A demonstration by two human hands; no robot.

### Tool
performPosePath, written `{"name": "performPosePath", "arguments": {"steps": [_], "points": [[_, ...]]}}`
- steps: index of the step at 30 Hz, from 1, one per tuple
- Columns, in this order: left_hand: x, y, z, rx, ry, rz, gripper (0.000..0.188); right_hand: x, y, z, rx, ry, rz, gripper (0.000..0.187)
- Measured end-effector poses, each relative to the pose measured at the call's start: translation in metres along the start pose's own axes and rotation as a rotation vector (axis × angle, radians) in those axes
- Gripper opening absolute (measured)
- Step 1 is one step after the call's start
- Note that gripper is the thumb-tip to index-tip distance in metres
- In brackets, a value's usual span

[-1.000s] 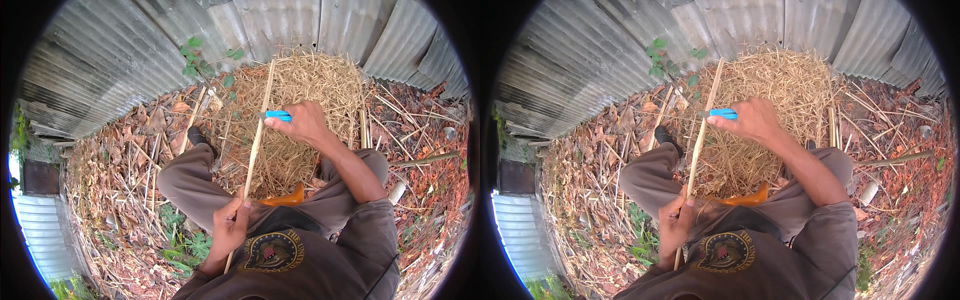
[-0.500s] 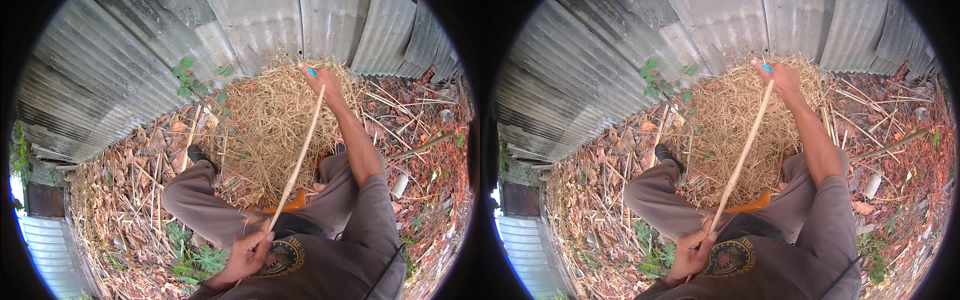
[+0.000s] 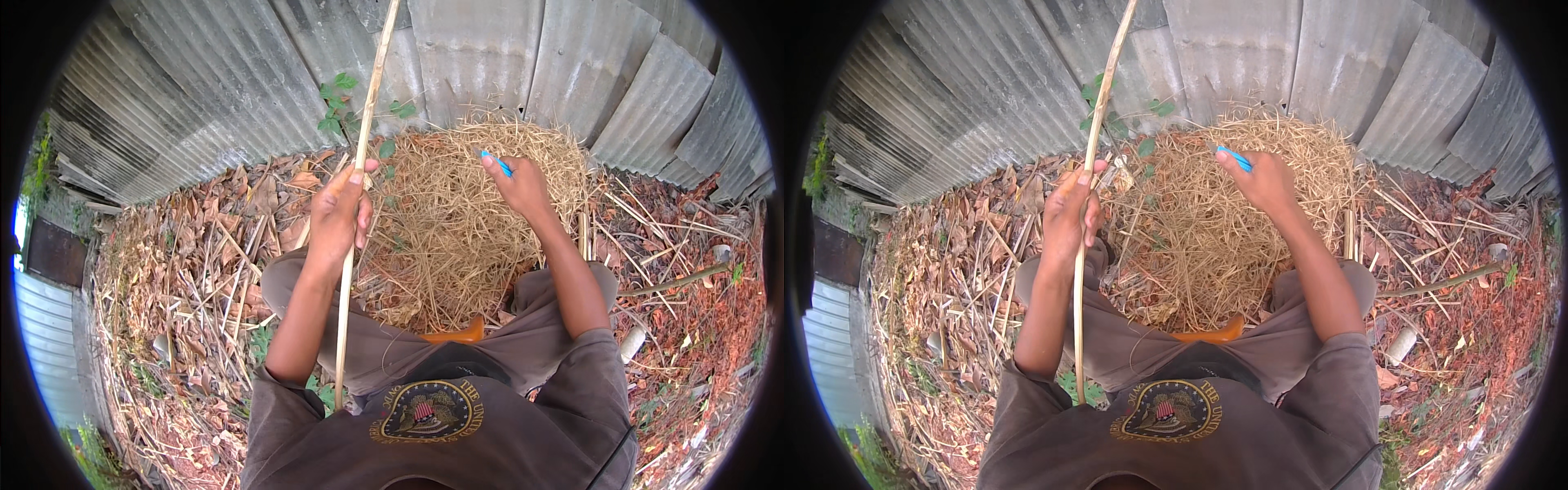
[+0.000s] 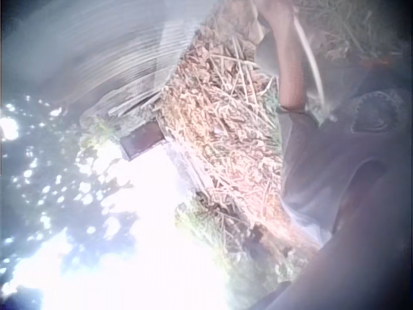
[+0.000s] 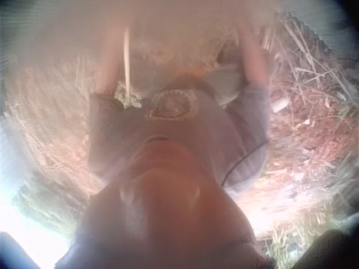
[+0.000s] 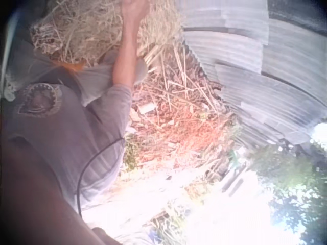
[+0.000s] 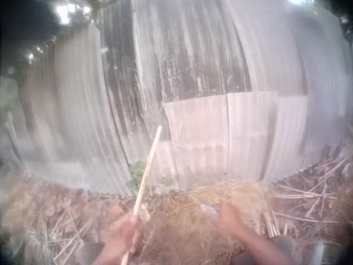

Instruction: The person sits on the ground and uses a blue utility knife to shave and smooth a long, thin wooden stick. They hold the stick with their left hand and repeatedly scrape along its length with the knife in their right hand, removing thin strips of wood.

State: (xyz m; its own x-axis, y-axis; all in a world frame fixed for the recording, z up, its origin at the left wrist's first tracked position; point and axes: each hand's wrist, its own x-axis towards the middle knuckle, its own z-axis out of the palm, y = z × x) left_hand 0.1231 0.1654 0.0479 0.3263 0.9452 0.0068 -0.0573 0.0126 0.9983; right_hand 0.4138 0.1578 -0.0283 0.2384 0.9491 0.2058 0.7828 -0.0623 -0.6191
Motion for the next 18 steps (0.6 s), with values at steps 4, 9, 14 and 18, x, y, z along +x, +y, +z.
{"name": "performPosePath", "arguments": {"steps": [4,9,14,18], "points": [[0.074,0.023,-0.001,-0.029,-0.084,-0.001,0.032,0.002,0.0,0.017,0.298,-0.099,-0.095,0.067],[0.097,-0.003,0.037,-0.125,-0.168,-0.125,0.031,-0.005,-0.043,0.021,0.624,-0.106,-0.186,0.051],[0.089,-0.043,0.082,-0.1,-0.334,-0.202,0.032,0.035,-0.019,-0.005,0.858,0.045,0.14,0.043],[0.085,-0.047,0.102,-0.018,-0.407,-0.257,0.032,0.061,0.004,-0.003,1.141,-0.028,0.33,0.037]]}}
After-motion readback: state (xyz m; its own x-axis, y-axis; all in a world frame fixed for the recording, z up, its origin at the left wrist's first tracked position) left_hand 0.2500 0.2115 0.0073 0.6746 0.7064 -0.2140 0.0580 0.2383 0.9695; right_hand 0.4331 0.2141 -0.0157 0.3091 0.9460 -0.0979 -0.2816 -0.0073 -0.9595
